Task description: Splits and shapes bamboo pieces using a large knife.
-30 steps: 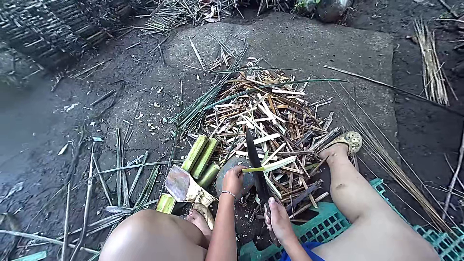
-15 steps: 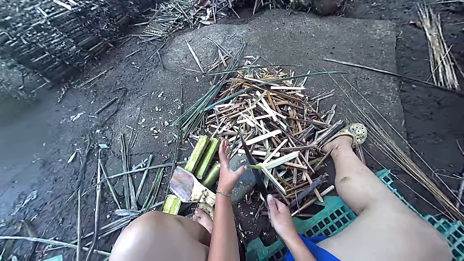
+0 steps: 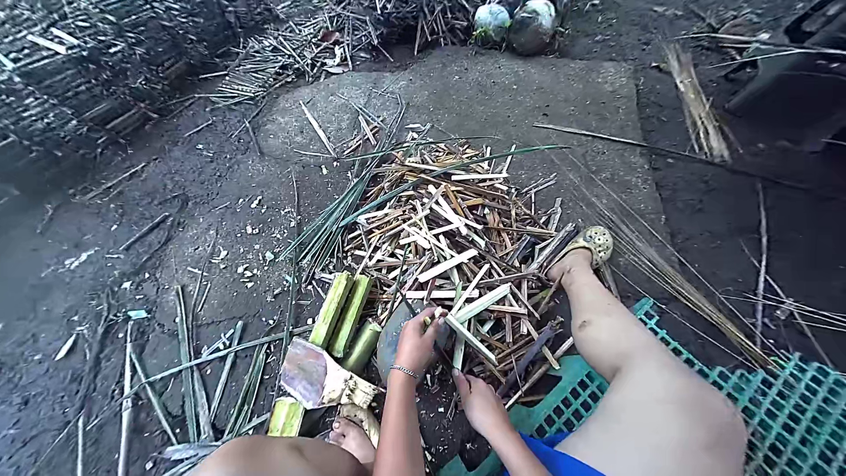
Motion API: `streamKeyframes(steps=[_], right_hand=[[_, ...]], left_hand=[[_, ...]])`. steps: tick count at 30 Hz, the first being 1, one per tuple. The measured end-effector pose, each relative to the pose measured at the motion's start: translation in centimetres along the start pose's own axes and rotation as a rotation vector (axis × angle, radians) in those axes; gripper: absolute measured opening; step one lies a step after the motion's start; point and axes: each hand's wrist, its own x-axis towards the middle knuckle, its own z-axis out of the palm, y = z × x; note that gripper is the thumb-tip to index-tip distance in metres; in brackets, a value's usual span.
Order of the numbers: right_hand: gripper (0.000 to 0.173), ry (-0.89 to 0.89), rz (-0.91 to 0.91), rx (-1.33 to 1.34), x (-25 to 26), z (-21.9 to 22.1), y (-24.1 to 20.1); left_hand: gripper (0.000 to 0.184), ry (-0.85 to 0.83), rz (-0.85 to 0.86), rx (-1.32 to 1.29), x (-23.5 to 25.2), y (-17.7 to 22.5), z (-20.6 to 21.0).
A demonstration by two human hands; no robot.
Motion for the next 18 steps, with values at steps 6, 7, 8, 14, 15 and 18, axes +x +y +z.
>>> streamKeyframes(steps=[6,7,8,14,15,18], right_hand=[[0.076,-0.058,0.014,-0.125,0.1,-1.9,-1.4],[0.077,-0.069,0.015,-0.144,0.0,-2.3,-1.7],[0.077,-0.081,0.016,-0.16,0.0,-2.5,-2.1],[0.08,-0.105,0.034,-0.187,1.9,-2.3,-4.4],[0.08,-0.104,0.025,-0.179,2.3,-2.1,-4.3],[0.08,-0.111,-0.011,-0.114,3.5,-1.4,-2.9]], left_hand=[[0.026,0.024,0.033,-0.068,0.8,-0.7,-1.3],[0.026,0.025,0.035,-0.074,0.8,-0.9,-1.5],[0.026,0.026,0.037,-0.082,0.8,-1.0,-1.6],[0.024,0.018,0.072,-0.082,0.6,-1.2,-1.2],[0.024,0.042,0.073,-0.114,0.4,-1.4,-1.3],[0.026,0.149,0.059,-0.232,-0.2,-2.4,-1.7]])
